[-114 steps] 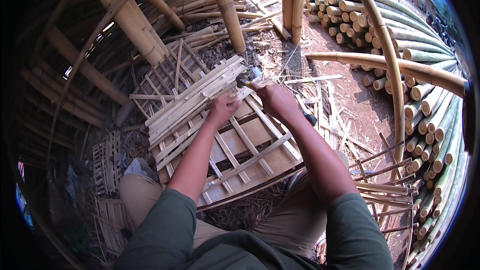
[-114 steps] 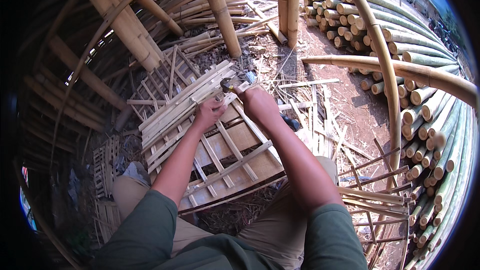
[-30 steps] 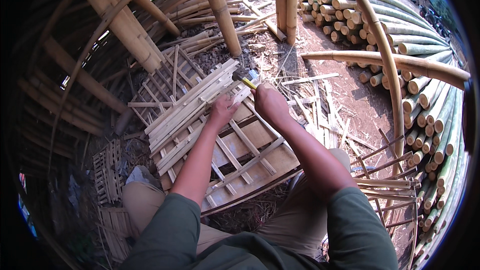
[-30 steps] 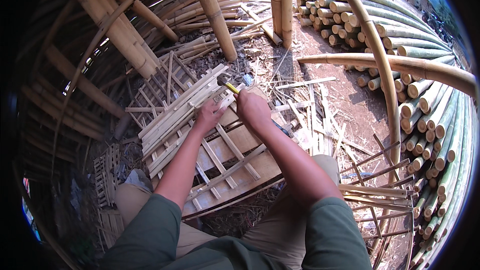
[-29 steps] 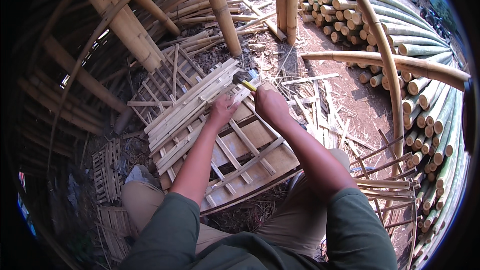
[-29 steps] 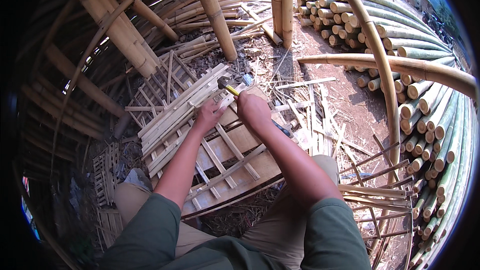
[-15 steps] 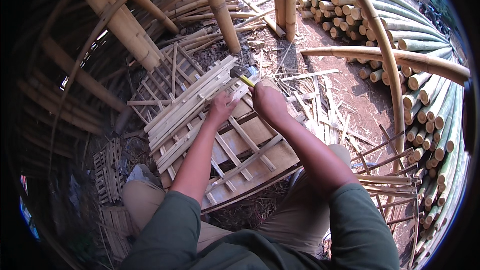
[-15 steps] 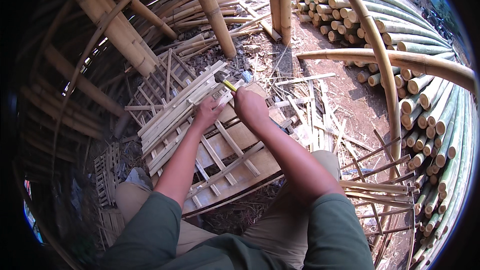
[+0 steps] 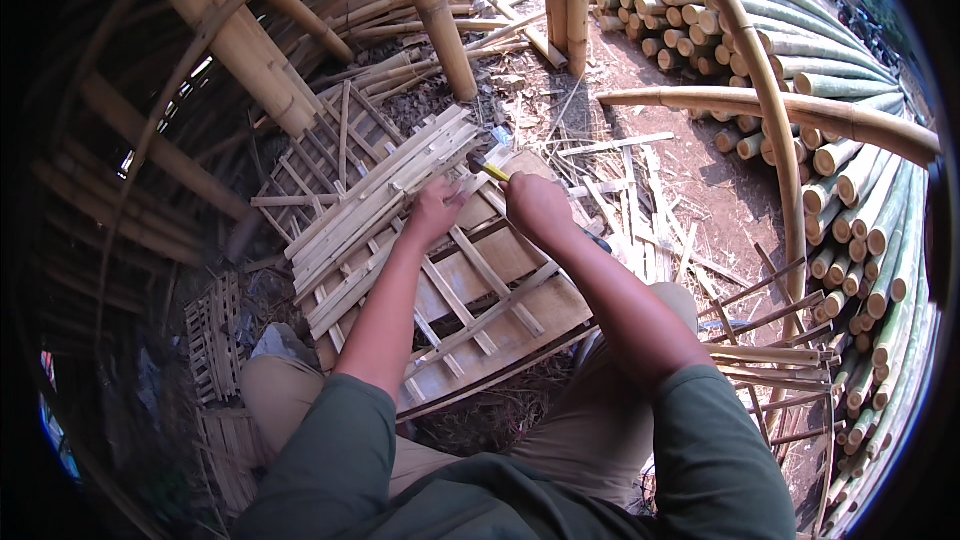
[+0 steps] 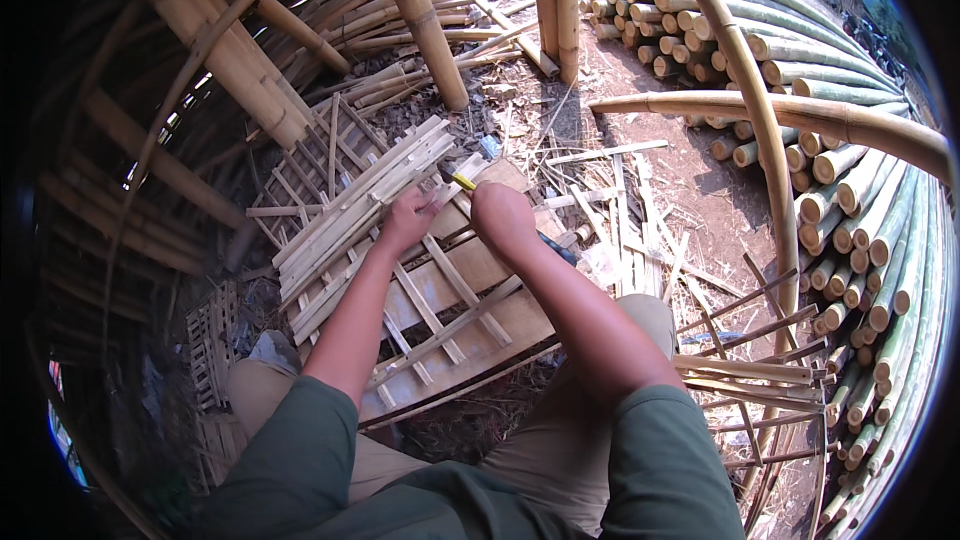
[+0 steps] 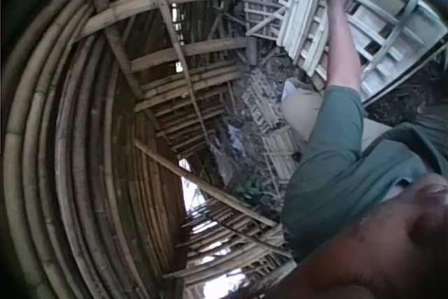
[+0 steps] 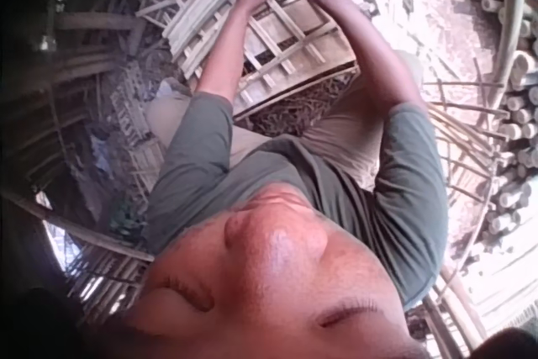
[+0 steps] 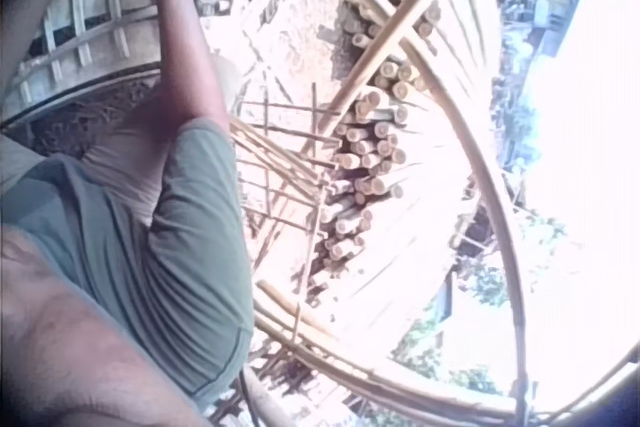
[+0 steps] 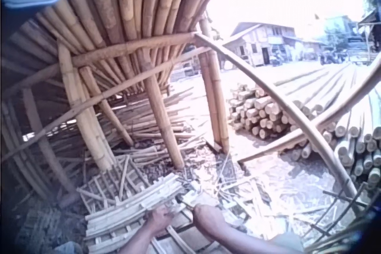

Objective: The person constructs a bamboo lattice by hand, positioning thin bamboo strips onto a wooden frame and hammering nails into them using a hammer.

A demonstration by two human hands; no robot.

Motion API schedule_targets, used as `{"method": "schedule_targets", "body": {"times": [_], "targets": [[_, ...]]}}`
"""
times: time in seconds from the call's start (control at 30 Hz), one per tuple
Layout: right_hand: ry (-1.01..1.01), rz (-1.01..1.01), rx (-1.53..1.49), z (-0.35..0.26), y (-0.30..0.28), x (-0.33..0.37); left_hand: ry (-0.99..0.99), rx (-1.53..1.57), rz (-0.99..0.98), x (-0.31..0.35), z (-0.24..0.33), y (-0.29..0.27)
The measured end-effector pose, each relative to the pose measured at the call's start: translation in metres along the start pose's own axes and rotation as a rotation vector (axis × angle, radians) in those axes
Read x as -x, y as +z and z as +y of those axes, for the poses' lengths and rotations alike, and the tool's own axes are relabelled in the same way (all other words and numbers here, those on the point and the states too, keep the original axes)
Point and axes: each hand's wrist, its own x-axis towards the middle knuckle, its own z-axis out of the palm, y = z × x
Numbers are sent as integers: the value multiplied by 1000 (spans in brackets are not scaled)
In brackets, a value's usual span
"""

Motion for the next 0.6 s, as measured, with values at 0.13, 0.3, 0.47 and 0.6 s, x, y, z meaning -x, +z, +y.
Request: {"method": "schedule_targets", "body": {"times": [0.13,0.3,0.47,0.6], "targets": [[-12,19,13,-2,-3,-1,-70,-34,-39,1,8,1],[-30,20,14,-10,2,-4,-22,-22,-33,0,-1,0],[-14,-4,7,12,21,2,27,36,30,-3,-6,11],[50,71,-56,-25,-10,1,19,-80,-4,2,-20,0]]}}
